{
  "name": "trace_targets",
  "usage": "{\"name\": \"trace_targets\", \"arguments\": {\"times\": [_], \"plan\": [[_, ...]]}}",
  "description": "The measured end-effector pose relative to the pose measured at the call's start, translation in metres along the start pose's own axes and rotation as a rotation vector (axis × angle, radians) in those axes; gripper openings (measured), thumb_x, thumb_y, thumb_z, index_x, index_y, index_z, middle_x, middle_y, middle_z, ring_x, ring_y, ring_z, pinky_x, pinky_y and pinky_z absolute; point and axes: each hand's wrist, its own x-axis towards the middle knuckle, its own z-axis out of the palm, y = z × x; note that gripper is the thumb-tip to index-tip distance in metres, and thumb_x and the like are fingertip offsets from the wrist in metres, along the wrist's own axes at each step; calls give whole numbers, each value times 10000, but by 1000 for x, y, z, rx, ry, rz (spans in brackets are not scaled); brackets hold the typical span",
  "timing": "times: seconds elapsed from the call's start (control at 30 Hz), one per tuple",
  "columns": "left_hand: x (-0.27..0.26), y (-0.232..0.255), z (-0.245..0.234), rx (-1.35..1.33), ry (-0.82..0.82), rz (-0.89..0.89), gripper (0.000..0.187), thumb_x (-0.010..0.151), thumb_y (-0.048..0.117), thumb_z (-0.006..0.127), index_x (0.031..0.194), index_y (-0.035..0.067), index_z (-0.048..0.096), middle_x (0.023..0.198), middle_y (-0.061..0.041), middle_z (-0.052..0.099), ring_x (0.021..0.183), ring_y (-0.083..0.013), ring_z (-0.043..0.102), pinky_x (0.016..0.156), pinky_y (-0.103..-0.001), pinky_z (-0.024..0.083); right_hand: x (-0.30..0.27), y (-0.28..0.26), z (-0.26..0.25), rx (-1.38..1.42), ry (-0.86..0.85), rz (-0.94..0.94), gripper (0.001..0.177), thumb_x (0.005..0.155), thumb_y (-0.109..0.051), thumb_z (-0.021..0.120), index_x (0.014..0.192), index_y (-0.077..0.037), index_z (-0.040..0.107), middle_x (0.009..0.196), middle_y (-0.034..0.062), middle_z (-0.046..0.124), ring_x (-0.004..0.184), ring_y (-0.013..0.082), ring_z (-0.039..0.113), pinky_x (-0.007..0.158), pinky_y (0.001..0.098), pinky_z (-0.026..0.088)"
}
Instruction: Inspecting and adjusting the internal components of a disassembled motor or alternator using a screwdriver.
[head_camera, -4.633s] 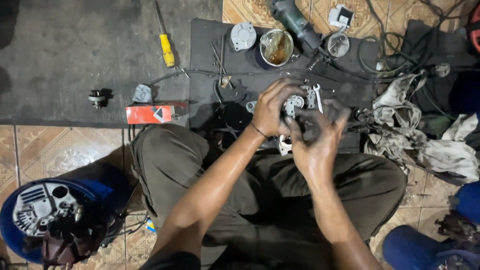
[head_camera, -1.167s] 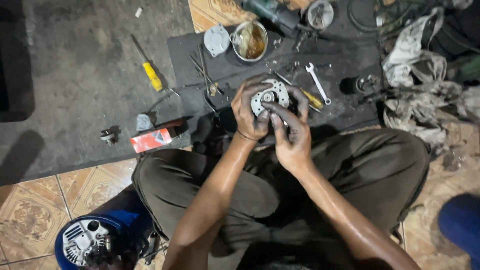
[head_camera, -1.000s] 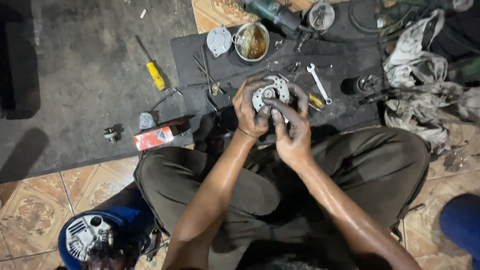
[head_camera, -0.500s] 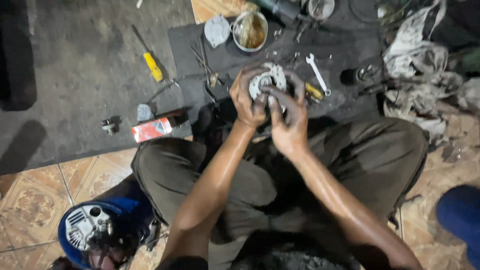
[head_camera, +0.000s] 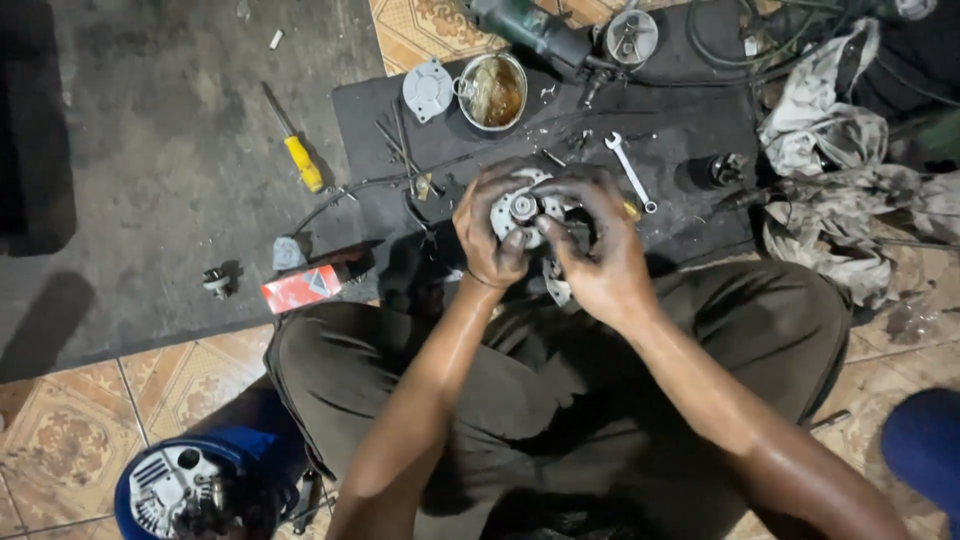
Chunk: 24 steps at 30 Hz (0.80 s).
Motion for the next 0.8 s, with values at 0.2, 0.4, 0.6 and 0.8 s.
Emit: {"name": "trace_targets", "arguments": {"times": [0.2, 0.4, 0.6, 0.8], "plan": [[-13, -6, -3, 8, -17, -14, 599, 992, 589, 445, 1050, 39, 675, 970, -143, 729, 882, -382, 726, 785, -441, 579, 32, 7, -32, -36, -173, 102, 361, 960, 59, 618, 1288, -77, 681, 1418, 247, 473, 1337, 439, 507, 1160, 568, 352], [-19, -8, -4, 11, -24, -12, 598, 983, 586, 451, 1047, 37, 679, 962, -144, 728, 868, -383, 724, 779, -438, 578, 59, -11, -31, -77, -346, 186, 419, 941, 64, 614, 1340, -61, 637, 1440, 269, 473, 1352, 455, 491, 1168, 589, 332], [-24, -10, -6, 26, -25, -8, 597, 974, 582, 457, 1045, 35, 683, 955, -145, 727, 854, -383, 723, 774, -436, 576, 72, -37, -24, -113, -530, 260, 484, 923, 69, 609, 1393, -45, 593, 1461, 290, 473, 1366, 472, 475, 1175, 609, 312], [-29, -14, -9, 36, -36, -17, 596, 965, 579, 463, 1042, 33, 687, 947, -146, 726, 840, -383, 721, 768, -434, 575, 88, -56, -25, -143, -712, 347, 553, 904, 74, 604, 1445, -28, 549, 1482, 312, 474, 1380, 488, 459, 1183, 630, 292]]}}
